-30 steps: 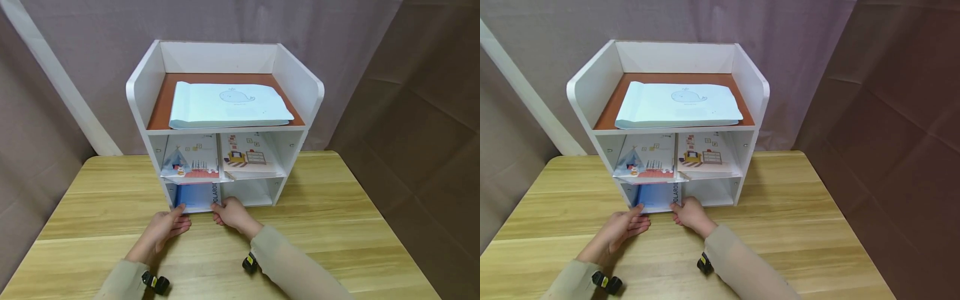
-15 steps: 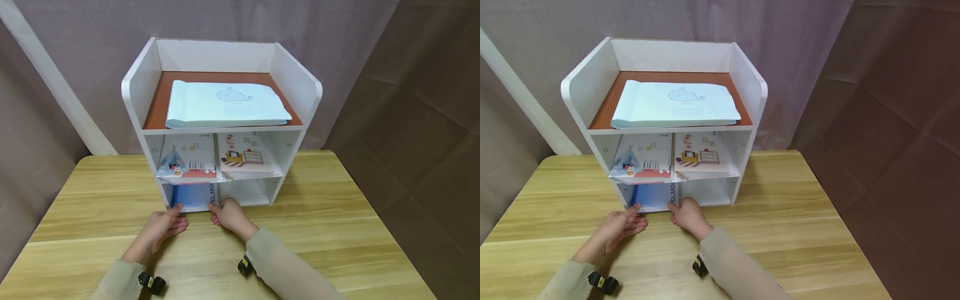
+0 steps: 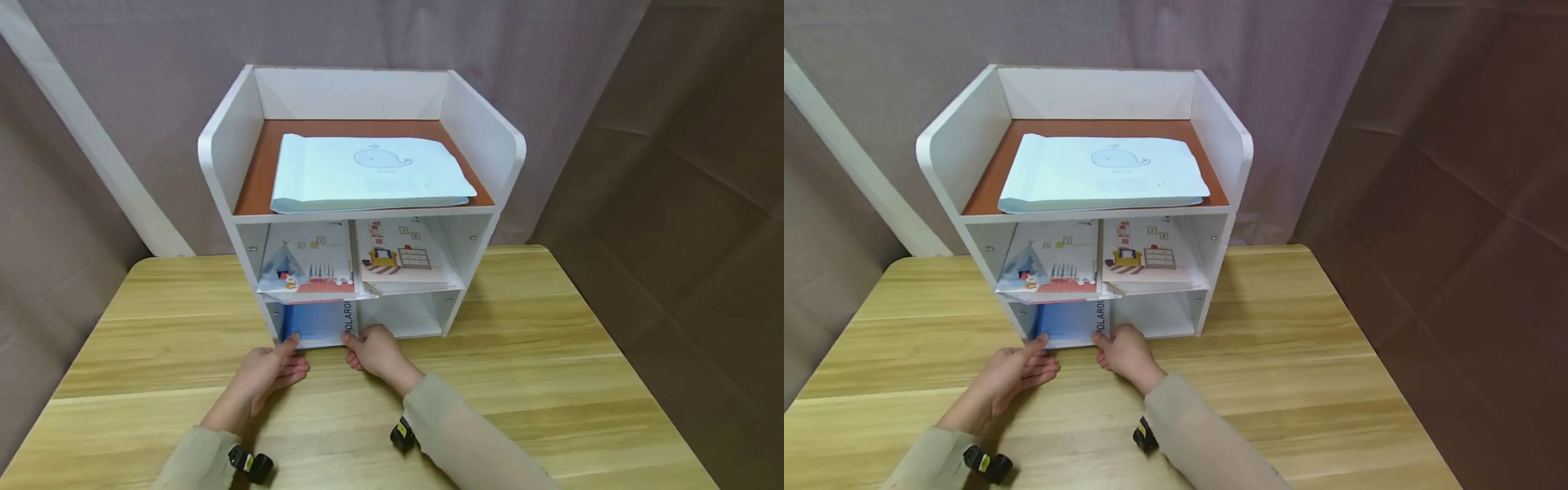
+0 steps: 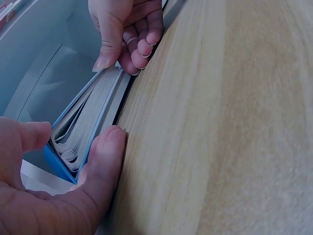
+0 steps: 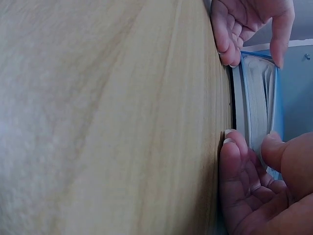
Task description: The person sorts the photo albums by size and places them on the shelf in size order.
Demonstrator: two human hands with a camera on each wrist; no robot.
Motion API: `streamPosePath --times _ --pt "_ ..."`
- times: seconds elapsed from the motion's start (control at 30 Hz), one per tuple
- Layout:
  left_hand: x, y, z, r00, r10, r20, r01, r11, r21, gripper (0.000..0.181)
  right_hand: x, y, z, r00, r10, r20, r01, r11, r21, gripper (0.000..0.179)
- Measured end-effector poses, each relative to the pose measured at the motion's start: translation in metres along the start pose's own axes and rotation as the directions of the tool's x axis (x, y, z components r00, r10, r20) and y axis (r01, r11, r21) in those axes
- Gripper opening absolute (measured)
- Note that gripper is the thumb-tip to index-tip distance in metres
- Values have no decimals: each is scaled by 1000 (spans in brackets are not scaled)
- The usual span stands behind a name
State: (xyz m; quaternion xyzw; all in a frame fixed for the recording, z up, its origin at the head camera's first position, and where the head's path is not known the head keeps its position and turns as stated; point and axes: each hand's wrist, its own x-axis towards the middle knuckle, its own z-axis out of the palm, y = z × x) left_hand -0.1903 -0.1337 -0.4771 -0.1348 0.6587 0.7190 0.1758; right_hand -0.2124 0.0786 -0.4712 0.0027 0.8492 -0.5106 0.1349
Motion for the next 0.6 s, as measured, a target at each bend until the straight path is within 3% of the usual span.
streamPosePath --times 0.3,0.47,0.53,0.6 --pt "0 0 0 1000 14 9 -14 1000 -2 56 0 1 0 1000 -3 7 3 1000 30 38" --pt "-8 0 -2 1000 17 10 -17 1000 -8 53 -4 3 1 999 -27 30 25 997 73 39" --pt "-16 -1 1 999 28 16 -28 999 15 50 -9 4 -2 997 -66 49 65 998 17 40" --pt "-24 -1 6 997 73 29 -76 993 93 47 -16 3 -7 990 -133 52 138 986 -92 38"
